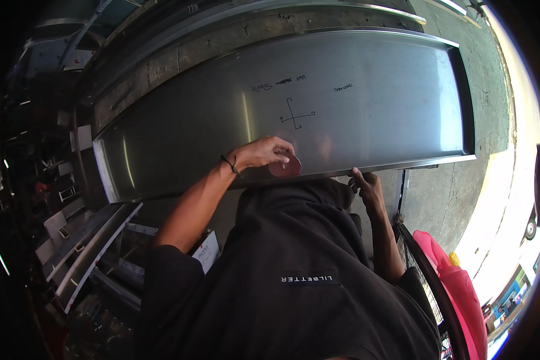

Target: The person sands the edge and surface of a metal sheet by hand using a small circular sanding disc, moving it along the perimeter and corners.

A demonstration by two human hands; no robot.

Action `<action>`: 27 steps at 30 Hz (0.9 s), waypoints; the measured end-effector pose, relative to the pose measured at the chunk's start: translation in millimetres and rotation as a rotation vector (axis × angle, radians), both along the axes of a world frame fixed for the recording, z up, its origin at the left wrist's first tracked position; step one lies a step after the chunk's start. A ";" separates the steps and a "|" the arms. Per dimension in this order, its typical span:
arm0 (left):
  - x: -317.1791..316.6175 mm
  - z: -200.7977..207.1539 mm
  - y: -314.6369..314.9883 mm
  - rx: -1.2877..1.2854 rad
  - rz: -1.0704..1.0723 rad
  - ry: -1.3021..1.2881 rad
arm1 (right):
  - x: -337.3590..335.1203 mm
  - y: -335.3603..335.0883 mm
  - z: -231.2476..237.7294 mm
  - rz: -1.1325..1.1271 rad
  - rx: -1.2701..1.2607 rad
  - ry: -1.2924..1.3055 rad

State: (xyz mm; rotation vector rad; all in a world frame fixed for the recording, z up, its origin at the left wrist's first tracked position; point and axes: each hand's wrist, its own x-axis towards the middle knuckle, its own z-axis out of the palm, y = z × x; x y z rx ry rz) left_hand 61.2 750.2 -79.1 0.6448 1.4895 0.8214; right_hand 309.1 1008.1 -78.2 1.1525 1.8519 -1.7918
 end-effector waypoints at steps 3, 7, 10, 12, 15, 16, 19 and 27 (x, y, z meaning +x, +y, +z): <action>0.4 -0.2 4.4 -0.030 -0.036 0.028 | 0.1 -1.1 -3.4 -0.029 0.002 0.001; 13.0 -1.0 54.2 0.073 -0.022 0.014 | -0.4 -1.2 -4.3 -0.022 0.017 -0.008; 21.4 3.5 80.2 0.106 -0.026 0.096 | -5.3 -1.3 5.2 -0.035 -0.022 -0.011; 17.9 6.6 69.1 0.140 -0.017 0.103 | -4.5 -1.2 8.5 -0.044 -0.033 -0.020; 7.0 10.0 39.4 -0.038 -0.043 0.190 | -1.4 -1.4 5.3 -0.066 -0.010 -0.006; 10.0 6.9 40.2 -0.037 -0.046 0.189 | -0.5 -1.1 4.2 -0.050 0.002 -0.026; 20.3 16.2 67.7 0.009 -0.034 0.202 | -3.2 -0.7 2.4 -0.028 0.014 -0.043; 10.2 12.8 61.5 0.197 -0.038 0.199 | -2.4 -1.1 1.3 -0.044 0.007 -0.032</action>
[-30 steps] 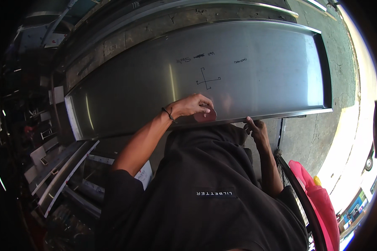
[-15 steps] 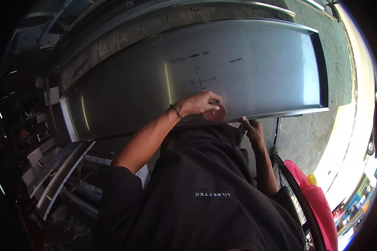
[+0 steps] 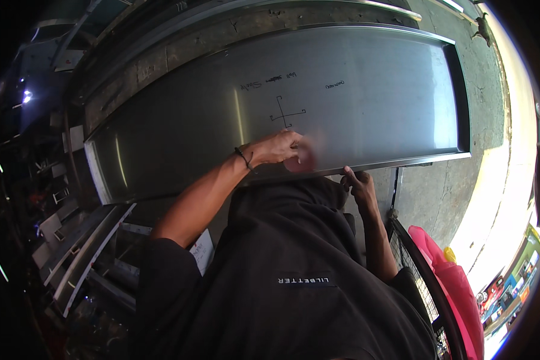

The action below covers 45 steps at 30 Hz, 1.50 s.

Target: The person sands the edge and surface of a metal sheet by hand using a small circular sanding disc, moving it along the perimeter and corners.

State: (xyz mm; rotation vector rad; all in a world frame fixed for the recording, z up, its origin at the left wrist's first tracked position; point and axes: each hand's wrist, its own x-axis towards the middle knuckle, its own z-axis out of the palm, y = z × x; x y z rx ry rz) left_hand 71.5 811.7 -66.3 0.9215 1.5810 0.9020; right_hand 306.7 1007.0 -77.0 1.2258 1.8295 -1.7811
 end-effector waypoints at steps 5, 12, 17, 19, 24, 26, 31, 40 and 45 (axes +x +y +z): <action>-12.2 -9.6 -45.2 -0.263 -0.023 -0.091 | 6.1 0.5 -11.0 0.042 0.032 0.009; 19.4 1.2 49.6 -0.023 -0.032 0.068 | 1.9 -2.7 -3.2 0.010 -0.022 0.061; -12.5 21.9 -25.6 -0.278 -0.189 0.065 | 5.6 -2.9 -9.1 0.017 0.037 0.046; -7.7 24.1 -24.9 -0.290 -0.203 0.107 | 9.1 -4.7 -11.9 0.003 0.035 0.032; 21.7 -6.3 50.0 0.080 -0.014 0.088 | 3.2 -2.1 -6.9 0.043 0.040 0.000; 19.6 11.1 59.5 0.005 -0.067 0.099 | 6.0 1.5 -13.2 0.058 0.007 0.018; -8.6 6.1 -17.1 -0.237 -0.164 0.063 | 4.0 2.7 -7.4 -0.022 0.007 0.052; 31.9 11.7 61.5 0.006 -0.024 0.086 | 7.0 -5.7 -13.2 -0.054 -0.010 0.066; -0.2 17.1 -17.0 -0.316 -0.247 0.130 | -2.0 -15.3 6.8 -0.097 0.005 0.065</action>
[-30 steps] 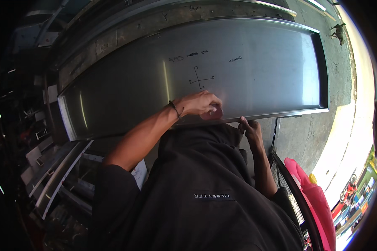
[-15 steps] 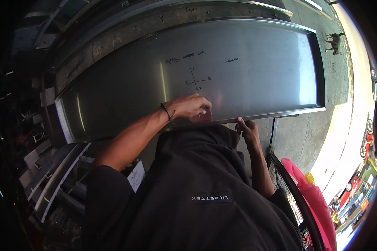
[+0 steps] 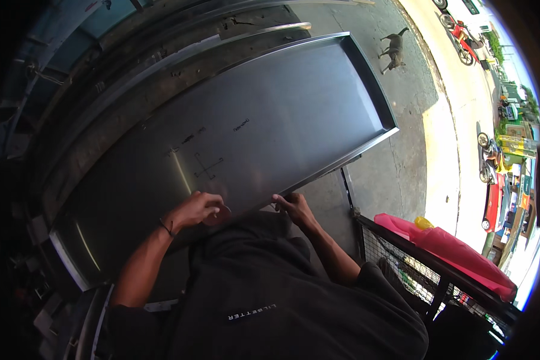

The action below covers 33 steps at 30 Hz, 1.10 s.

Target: The person sands the edge and surface of a metal sheet by hand using a small circular sanding disc, moving it along the perimeter and corners.

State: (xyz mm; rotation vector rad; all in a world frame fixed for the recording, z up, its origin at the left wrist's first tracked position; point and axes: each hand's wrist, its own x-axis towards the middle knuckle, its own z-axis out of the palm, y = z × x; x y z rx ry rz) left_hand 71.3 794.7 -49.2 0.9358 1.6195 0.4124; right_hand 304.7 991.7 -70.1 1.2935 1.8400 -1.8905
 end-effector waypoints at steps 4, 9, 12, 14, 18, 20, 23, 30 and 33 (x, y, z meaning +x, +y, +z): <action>10.0 -8.6 33.4 0.194 0.146 -0.087 | 1.8 6.5 -5.4 -0.024 -0.025 0.007; 20.5 5.2 79.0 0.343 0.081 0.044 | 4.1 12.1 -13.1 0.043 -0.001 -0.014; -0.4 21.2 15.2 0.055 -0.004 0.071 | 5.5 10.3 -12.3 0.035 0.005 -0.006; -4.1 -12.1 -28.5 0.132 0.080 0.049 | 6.5 10.3 -17.5 0.085 0.020 -0.038; 17.2 8.7 25.8 0.187 0.178 0.049 | 11.2 9.5 -21.2 0.089 0.032 -0.034; 27.5 8.9 56.0 0.217 0.171 0.060 | 7.9 9.8 -17.2 0.103 0.029 -0.025; 18.6 18.3 40.2 0.205 0.115 0.059 | 6.3 8.9 -9.4 0.096 0.033 -0.028; 8.1 3.3 5.3 0.103 0.118 0.028 | 1.4 9.0 -5.4 0.053 0.008 -0.041; 23.8 -4.3 51.2 0.267 0.197 -0.041 | 1.5 10.4 -6.8 0.088 -0.011 -0.032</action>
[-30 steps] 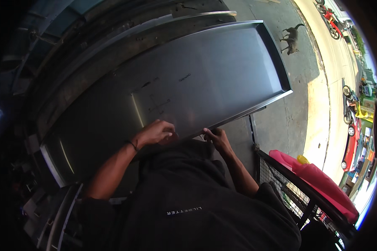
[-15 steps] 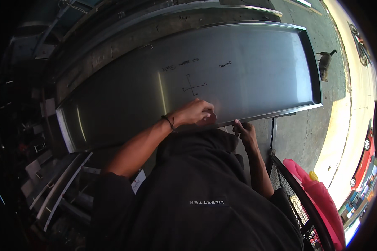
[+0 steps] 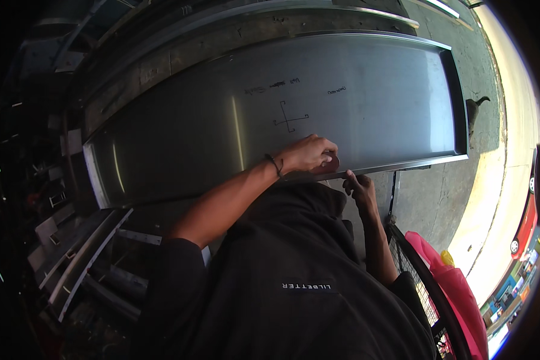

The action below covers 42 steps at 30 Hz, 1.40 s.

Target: The person sands the edge and surface of a metal sheet by hand using a small circular sanding disc, moving it along the perimeter and corners.

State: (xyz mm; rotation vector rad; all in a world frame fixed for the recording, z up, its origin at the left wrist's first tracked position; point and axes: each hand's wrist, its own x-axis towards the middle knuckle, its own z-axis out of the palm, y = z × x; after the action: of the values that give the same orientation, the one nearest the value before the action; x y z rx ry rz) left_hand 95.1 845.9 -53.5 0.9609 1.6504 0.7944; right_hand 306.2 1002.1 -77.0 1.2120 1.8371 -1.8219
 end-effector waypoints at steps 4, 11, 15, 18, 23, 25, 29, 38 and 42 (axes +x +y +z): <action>-12.5 12.1 -31.9 -0.001 -0.092 0.090 | 0.5 0.8 -0.9 -0.028 -0.015 0.007; -45.8 11.6 -138.5 -0.296 -0.121 0.073 | 2.4 -3.5 0.9 -0.015 0.041 0.004; -13.8 21.1 -34.5 -0.095 -0.095 0.104 | -2.9 -3.6 5.4 -0.010 0.035 -0.022; -18.6 25.3 -35.6 -0.133 -0.126 0.095 | -0.4 -2.3 4.0 -0.023 0.044 -0.015; -55.6 6.6 -172.7 -0.323 -0.152 0.085 | 2.6 -1.1 -1.0 -0.044 0.032 -0.021; -53.8 18.3 -162.9 -0.412 -0.152 0.061 | 5.0 -1.0 -4.4 -0.050 0.032 -0.009; -32.9 19.0 -74.6 -0.346 -0.177 0.068 | 5.7 0.5 -9.9 0.014 0.029 0.016; -24.4 21.6 -28.2 -0.192 -0.158 0.044 | 0.6 0.7 -6.9 -0.004 0.012 0.055; -44.9 21.1 -126.2 -0.356 -0.224 0.130 | 8.4 5.3 -16.5 -0.022 -0.028 0.077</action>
State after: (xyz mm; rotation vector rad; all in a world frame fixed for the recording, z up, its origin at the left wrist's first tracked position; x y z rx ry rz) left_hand 50.2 719.7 -32.4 0.9347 1.6867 0.2793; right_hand 314.6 1007.4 -93.4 1.1720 1.8388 -1.9246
